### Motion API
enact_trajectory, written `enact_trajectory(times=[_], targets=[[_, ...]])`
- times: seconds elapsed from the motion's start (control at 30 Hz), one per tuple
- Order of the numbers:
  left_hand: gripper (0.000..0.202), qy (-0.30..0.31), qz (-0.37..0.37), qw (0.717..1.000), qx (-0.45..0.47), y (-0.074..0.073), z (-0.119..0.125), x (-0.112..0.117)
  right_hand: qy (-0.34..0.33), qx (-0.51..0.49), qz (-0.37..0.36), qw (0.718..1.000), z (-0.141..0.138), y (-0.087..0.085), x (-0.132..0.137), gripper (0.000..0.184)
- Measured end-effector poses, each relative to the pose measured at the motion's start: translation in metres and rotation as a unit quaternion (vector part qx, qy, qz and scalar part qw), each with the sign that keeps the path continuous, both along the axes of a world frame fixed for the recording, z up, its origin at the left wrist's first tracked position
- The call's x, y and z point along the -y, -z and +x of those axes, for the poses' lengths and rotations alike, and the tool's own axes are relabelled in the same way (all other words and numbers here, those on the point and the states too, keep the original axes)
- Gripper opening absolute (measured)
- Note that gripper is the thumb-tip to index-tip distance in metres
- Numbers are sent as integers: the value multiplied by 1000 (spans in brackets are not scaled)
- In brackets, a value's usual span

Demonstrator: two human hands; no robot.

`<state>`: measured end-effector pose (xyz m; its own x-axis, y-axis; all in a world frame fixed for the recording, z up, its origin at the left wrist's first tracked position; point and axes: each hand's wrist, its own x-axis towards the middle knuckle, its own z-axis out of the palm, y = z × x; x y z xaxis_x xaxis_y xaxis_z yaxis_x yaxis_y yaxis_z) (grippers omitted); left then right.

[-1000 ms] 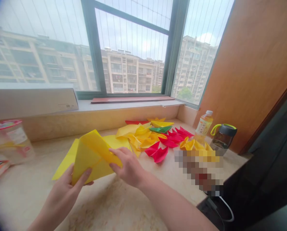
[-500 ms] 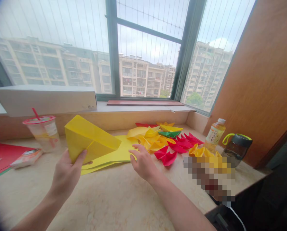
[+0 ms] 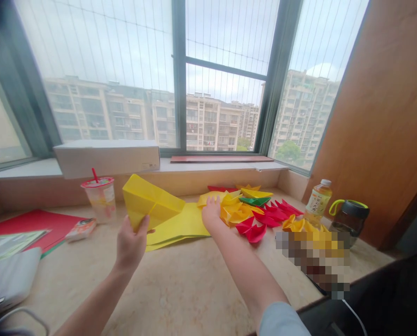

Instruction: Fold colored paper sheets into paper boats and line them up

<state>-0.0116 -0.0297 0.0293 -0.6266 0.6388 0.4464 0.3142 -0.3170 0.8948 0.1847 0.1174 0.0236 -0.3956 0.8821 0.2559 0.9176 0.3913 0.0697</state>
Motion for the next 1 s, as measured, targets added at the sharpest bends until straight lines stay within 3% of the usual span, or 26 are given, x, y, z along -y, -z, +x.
enact_trajectory(times=[0.1, 0.2, 0.3, 0.43, 0.53, 0.6, 0.67, 0.77, 0.87, 1.0], targets=[[36, -4, 2, 1000, 9, -2, -2, 1, 14, -19, 16, 1000, -8, -9, -4, 49], [34, -5, 7, 1000, 26, -6, -3, 3, -17, -44, 57, 997, -17, -17, 10, 50], [34, -7, 5, 1000, 28, -9, 0, 5, -88, -59, 88, 991, -28, -14, 37, 45], [36, -13, -15, 1000, -4, -8, 1, 5, -206, -45, 60, 976, -35, 0, 75, 30], [35, -21, -49, 998, -35, -5, 0, 3, -296, -40, 30, 954, -24, 4, 90, 24], [34, -33, -90, 992, -81, -1, -2, 1, -312, -61, 39, 947, -8, 2, 91, 25], [32, -35, -127, 982, -139, 4, -5, -1, -267, -93, 80, 956, 15, -1, 87, 24], [33, -9, -177, 965, -191, 13, -8, -6, -112, -125, 142, 976, 52, 0, 72, 24], [36, 9, -201, 959, -199, 20, -11, -11, 11, -139, 77, 987, 81, 8, 56, 26], [41, 13, -206, 959, -195, 24, -16, -14, 52, -147, 22, 988, 93, 21, 44, 28]])
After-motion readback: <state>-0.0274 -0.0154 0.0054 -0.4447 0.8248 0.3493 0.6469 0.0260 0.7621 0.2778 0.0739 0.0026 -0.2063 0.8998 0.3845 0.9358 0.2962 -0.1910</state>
